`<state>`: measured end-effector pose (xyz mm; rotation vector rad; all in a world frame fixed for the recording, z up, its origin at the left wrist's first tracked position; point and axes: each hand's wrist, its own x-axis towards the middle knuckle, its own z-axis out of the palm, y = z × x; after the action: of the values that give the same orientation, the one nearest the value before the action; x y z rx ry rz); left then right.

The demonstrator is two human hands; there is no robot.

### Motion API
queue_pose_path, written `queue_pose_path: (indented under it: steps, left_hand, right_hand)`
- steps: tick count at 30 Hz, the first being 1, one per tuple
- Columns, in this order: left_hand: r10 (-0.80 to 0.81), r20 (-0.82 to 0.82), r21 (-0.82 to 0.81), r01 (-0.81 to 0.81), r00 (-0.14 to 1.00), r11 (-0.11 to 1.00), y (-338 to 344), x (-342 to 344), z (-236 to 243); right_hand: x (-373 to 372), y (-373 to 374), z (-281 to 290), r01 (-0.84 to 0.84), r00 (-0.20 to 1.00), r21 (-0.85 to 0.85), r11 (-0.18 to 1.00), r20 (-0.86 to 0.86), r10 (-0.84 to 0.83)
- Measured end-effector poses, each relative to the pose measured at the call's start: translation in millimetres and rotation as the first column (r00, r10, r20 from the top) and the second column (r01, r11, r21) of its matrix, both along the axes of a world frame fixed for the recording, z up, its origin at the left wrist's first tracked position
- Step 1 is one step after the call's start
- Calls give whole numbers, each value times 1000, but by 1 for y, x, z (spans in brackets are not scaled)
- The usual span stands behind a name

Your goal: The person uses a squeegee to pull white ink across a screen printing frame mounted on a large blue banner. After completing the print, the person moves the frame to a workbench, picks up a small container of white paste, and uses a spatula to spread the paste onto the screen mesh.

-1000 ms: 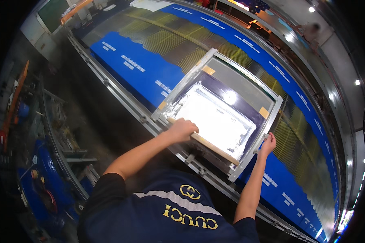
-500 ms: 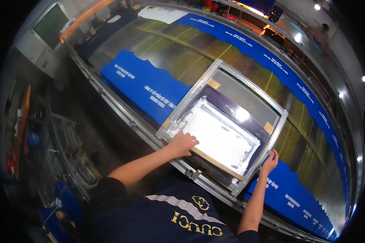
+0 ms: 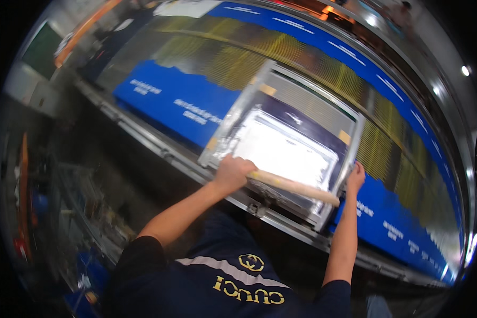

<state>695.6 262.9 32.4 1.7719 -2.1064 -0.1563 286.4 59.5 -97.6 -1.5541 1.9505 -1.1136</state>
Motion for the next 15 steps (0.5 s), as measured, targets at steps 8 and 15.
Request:
queue_pose_path:
  steps: [8, 15]
  left_hand:
    - [-39, 142, 256, 2, 989, 967, -134, 8, 1]
    - [-192, 75, 456, 137, 979, 879, -257, 12, 16]
  right_hand:
    - [-29, -3, 41, -168, 926, 100, 981, -324, 192]
    - [62, -64, 151, -550, 703, 448, 705, -208, 680]
